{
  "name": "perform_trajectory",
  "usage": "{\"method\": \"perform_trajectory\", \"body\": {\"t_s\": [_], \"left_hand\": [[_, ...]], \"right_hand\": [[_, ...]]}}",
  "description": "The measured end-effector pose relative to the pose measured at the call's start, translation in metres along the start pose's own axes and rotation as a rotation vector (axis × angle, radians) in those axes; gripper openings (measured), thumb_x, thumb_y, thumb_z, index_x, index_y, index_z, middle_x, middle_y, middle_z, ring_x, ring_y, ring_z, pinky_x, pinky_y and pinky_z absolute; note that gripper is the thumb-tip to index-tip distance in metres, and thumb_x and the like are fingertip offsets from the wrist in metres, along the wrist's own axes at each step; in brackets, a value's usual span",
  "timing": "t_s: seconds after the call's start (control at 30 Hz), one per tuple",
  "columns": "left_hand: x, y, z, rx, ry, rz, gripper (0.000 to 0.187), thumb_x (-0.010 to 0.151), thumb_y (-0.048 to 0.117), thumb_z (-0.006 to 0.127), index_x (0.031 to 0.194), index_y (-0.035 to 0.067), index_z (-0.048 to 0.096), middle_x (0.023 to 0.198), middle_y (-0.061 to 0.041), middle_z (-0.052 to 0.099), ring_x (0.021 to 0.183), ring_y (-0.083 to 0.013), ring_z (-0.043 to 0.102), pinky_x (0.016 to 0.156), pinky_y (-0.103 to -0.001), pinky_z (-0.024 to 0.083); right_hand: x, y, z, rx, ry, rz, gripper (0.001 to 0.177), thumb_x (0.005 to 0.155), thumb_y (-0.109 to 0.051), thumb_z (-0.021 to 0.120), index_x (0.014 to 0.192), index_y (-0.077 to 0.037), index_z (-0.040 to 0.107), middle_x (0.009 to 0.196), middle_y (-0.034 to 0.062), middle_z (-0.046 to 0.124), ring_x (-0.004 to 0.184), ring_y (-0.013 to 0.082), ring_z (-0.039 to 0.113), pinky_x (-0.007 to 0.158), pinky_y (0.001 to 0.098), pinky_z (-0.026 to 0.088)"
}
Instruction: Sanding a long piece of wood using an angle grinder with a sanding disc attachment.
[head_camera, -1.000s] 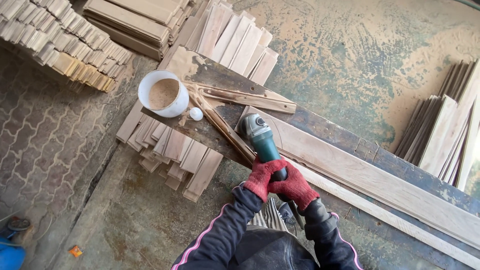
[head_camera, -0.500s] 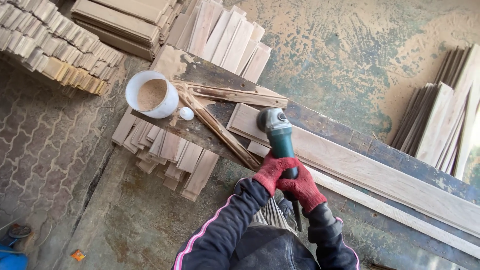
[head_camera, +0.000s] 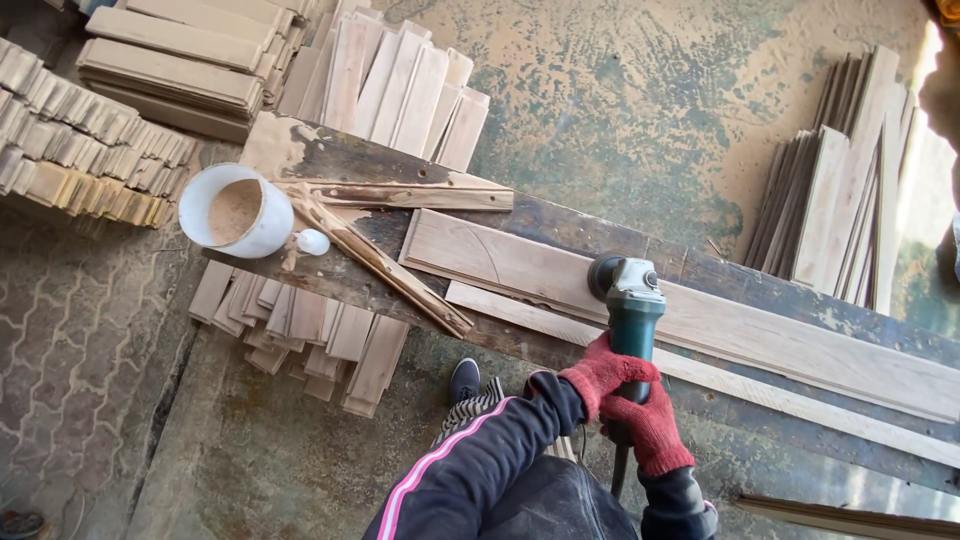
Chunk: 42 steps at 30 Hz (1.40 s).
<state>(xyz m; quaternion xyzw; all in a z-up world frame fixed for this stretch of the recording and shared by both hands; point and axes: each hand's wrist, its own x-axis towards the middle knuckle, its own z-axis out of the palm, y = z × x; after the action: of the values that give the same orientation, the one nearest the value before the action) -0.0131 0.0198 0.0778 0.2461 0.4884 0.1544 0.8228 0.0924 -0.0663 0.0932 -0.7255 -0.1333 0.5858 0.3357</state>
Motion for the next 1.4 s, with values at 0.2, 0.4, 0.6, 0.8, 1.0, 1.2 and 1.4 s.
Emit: {"method": "perform_trajectory", "body": {"t_s": [0.2,0.4,0.6,0.8,1.0,1.2,1.4], "left_hand": [[0.023,-0.017,-0.051,-0.173,0.105,0.11,0.066,0.062,0.012,0.082,0.123,0.003,0.061,0.1,-0.014,0.071,0.08,-0.0268,0.07,0.076,-0.038,0.062],[0.061,-0.031,-0.134,-0.41,0.321,0.036,0.084,0.065,0.013,0.094,0.14,0.017,0.057,0.107,-0.023,0.067,0.088,-0.0463,0.073,0.07,-0.059,0.066],[0.043,-0.013,-0.138,-0.426,0.365,-0.015,0.085,0.069,0.016,0.093,0.144,0.019,0.053,0.115,-0.026,0.061,0.095,-0.0471,0.071,0.072,-0.058,0.066],[0.089,-0.048,-0.094,-0.385,0.295,-0.043,0.088,0.064,0.012,0.096,0.142,0.02,0.056,0.108,-0.029,0.063,0.089,-0.0511,0.071,0.069,-0.062,0.066],[0.112,-0.07,-0.015,-0.253,0.215,-0.053,0.084,0.058,0.011,0.098,0.134,0.018,0.063,0.101,-0.025,0.069,0.087,-0.0446,0.073,0.065,-0.061,0.066],[0.1,-0.069,0.051,-0.099,0.123,-0.066,0.078,0.054,0.007,0.096,0.126,0.011,0.066,0.101,-0.022,0.071,0.099,-0.0415,0.072,0.078,-0.059,0.063],[0.108,-0.079,0.048,-0.147,0.144,-0.07,0.076,0.052,0.006,0.098,0.122,0.013,0.068,0.097,-0.02,0.073,0.095,-0.0393,0.073,0.073,-0.057,0.065]], "right_hand": [[-0.001,-0.034,0.047,-0.107,-0.128,-0.04,0.072,0.065,0.007,0.081,0.133,-0.006,0.058,0.086,0.0202,0.063,0.056,0.0289,0.059,0.045,0.0377,0.05],[0.001,-0.053,0.124,-0.293,-0.107,-0.11,0.061,0.044,-0.008,0.1,0.1,-0.01,0.074,0.073,0.0183,0.069,0.064,0.0329,0.072,0.055,0.0471,0.064],[0.007,-0.053,0.129,-0.576,-0.161,-0.087,0.079,0.044,-0.034,0.103,0.111,-0.01,0.07,0.098,0.0166,0.074,0.101,0.0352,0.072,0.094,0.0492,0.055],[0.009,-0.055,0.072,-0.313,-0.095,-0.112,0.063,0.046,-0.013,0.1,0.104,-0.019,0.077,0.083,0.0122,0.071,0.078,0.027,0.071,0.07,0.0405,0.061],[-0.014,-0.049,0.01,-0.061,0.062,-0.023,0.053,0.049,0.001,0.094,0.095,0.001,0.068,0.069,0.0259,0.064,0.055,0.0383,0.068,0.045,0.0494,0.059],[0.023,0.023,-0.054,0.085,0.189,-0.025,0.056,0.05,0.005,0.095,0.096,0.005,0.063,0.069,0.0302,0.062,0.055,0.0441,0.068,0.045,0.0595,0.059],[-0.005,-0.006,-0.041,0.111,0.168,-0.067,0.048,0.054,0.007,0.092,0.092,0.007,0.062,0.063,0.0299,0.061,0.05,0.043,0.066,0.043,0.0574,0.059]]}}
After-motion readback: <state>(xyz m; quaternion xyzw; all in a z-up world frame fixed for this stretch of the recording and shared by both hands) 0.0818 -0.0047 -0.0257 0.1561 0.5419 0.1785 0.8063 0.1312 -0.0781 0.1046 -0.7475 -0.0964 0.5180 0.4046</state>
